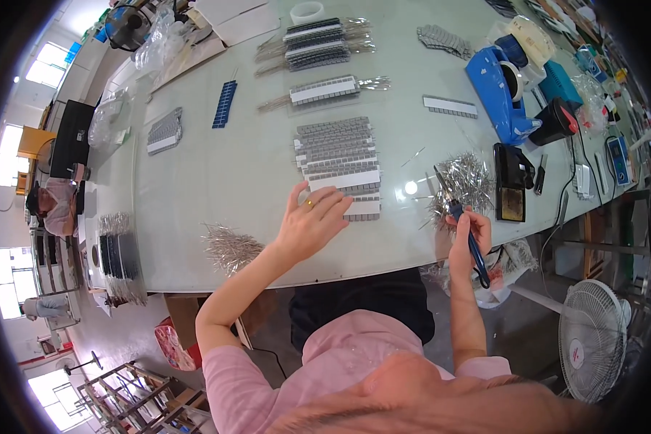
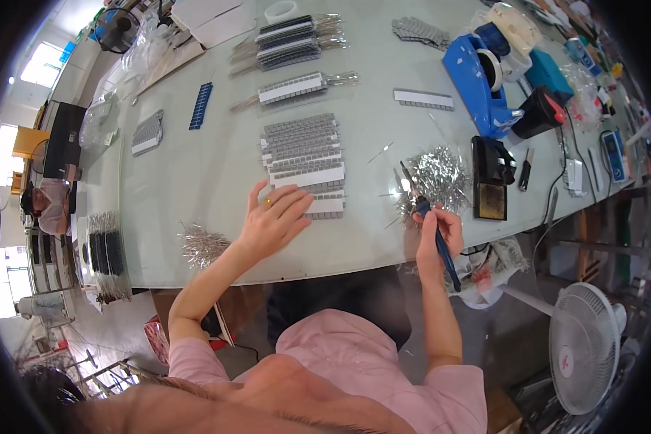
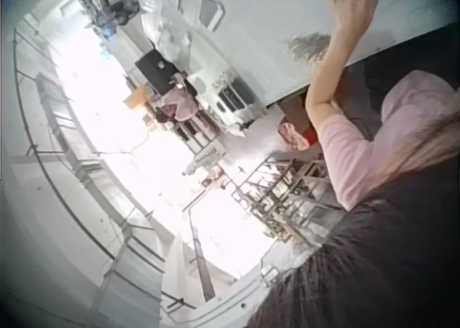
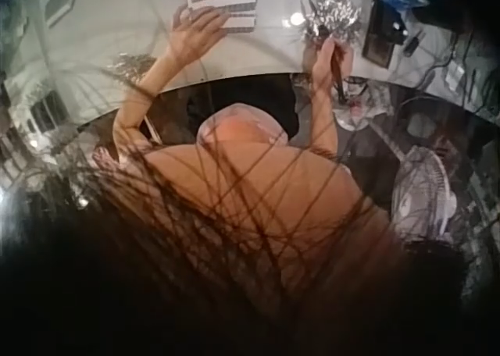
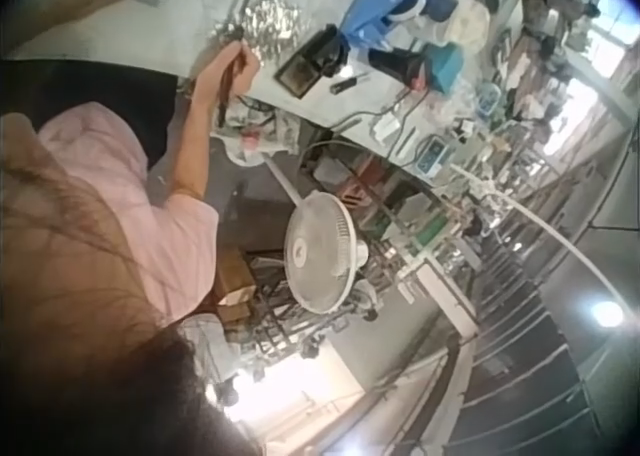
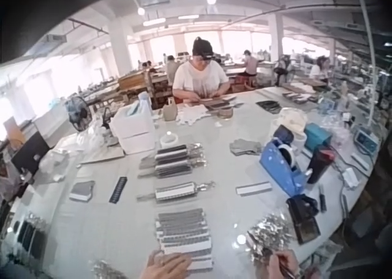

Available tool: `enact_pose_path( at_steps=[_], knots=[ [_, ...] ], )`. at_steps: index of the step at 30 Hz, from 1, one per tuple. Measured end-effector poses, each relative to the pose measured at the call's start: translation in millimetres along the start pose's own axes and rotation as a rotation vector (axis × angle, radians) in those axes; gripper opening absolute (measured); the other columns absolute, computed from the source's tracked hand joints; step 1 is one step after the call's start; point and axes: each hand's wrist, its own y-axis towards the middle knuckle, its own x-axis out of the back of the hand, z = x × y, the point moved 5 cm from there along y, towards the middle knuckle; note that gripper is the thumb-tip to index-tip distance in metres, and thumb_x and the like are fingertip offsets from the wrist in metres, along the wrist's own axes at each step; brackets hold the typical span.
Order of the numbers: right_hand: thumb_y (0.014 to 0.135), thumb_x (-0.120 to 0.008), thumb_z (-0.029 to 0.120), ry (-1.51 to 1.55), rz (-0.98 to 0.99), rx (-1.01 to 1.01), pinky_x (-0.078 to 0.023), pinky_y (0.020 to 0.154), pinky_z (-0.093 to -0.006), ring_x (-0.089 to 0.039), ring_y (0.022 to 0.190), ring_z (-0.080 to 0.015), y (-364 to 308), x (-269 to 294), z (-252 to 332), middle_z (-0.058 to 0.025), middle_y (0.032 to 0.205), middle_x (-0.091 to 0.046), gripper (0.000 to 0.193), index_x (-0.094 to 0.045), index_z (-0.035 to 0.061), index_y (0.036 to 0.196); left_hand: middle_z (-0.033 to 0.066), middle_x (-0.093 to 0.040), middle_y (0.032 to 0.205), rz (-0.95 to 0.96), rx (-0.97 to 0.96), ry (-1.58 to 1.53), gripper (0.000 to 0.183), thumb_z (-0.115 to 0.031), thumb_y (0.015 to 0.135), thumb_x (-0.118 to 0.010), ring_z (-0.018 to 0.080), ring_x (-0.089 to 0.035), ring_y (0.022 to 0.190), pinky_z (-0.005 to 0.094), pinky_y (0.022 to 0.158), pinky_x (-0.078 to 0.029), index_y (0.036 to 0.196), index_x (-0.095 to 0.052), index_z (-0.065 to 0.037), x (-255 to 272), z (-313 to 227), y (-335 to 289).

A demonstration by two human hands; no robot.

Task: The person solders silver-colored wires onto white rectangular electronic components on a workbench. This is done using a soldering iron and tweezers to position the wires.

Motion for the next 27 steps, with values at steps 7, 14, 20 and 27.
enact_pose_path(
  at_steps=[7, 14, 20, 27],
  knots=[
    [0.097, -0.056, 0.005, 0.026, 0.0, 0.034, -0.054, 0.081, -0.029, -0.07, 0.079, -0.0174, 1.3, -0.5, -1.8, -0.0127, 0.096, -0.066, 0.01, -0.054, -0.0017, 0.104, 0.001, -0.058, 0.13, 0.029, 0.124, 0.012, 0.049, -0.026, 0.076, -0.078, 0.0209, -0.052, 0.124, 0.0505, 0.109, -0.028, 0.122, -0.064, -0.016, -0.7, -44.0, -44.3],
    [0.095, -0.06, 0.003, 0.051, 0.024, 0.097, -0.054, 0.076, -0.0249, -0.069, 0.079, -0.0154, 1.2, -3.4, 0.9, -0.0094, 0.094, -0.066, 0.011, -0.054, -0.0006, 0.104, 0.0115, -0.036, 0.152, 0.128, 0.285, -0.178, 0.066, -0.043, 0.083, -0.068, 0.0316, -0.026, 0.143, 0.0546, 0.112, -0.019, 0.139, -0.05, -0.014, -42.1, -120.6, 12.4],
    [0.096, -0.059, 0.004, 0.09, -0.015, 0.058, -0.052, 0.078, -0.0247, -0.069, 0.079, -0.0152, -10.4, 6.7, 5.0, -0.0099, 0.094, -0.066, 0.01, -0.053, 0.0001, 0.102, 0.0129, -0.031, 0.155, 0.124, 0.293, -0.155, 0.067, -0.044, 0.082, -0.068, 0.0318, -0.023, 0.145, 0.0575, 0.111, -0.016, 0.138, -0.05, -0.011, -61.4, -134.4, 28.2],
    [0.094, -0.056, -0.001, 0.032, 0.046, 0.073, -0.04, 0.109, -0.038, -0.07, 0.078, -0.0177, -29.5, 18.2, 25.1, -0.0074, 0.089, -0.063, 0.008, -0.052, 0.0002, 0.101, 0.0072, -0.033, 0.157, 0.217, 0.13, -0.089, 0.064, -0.042, 0.079, -0.072, 0.0286, -0.024, 0.146, 0.0567, 0.111, -0.014, 0.138, -0.052, -0.028, -37.3, -88.3, -4.3]
  ],
)
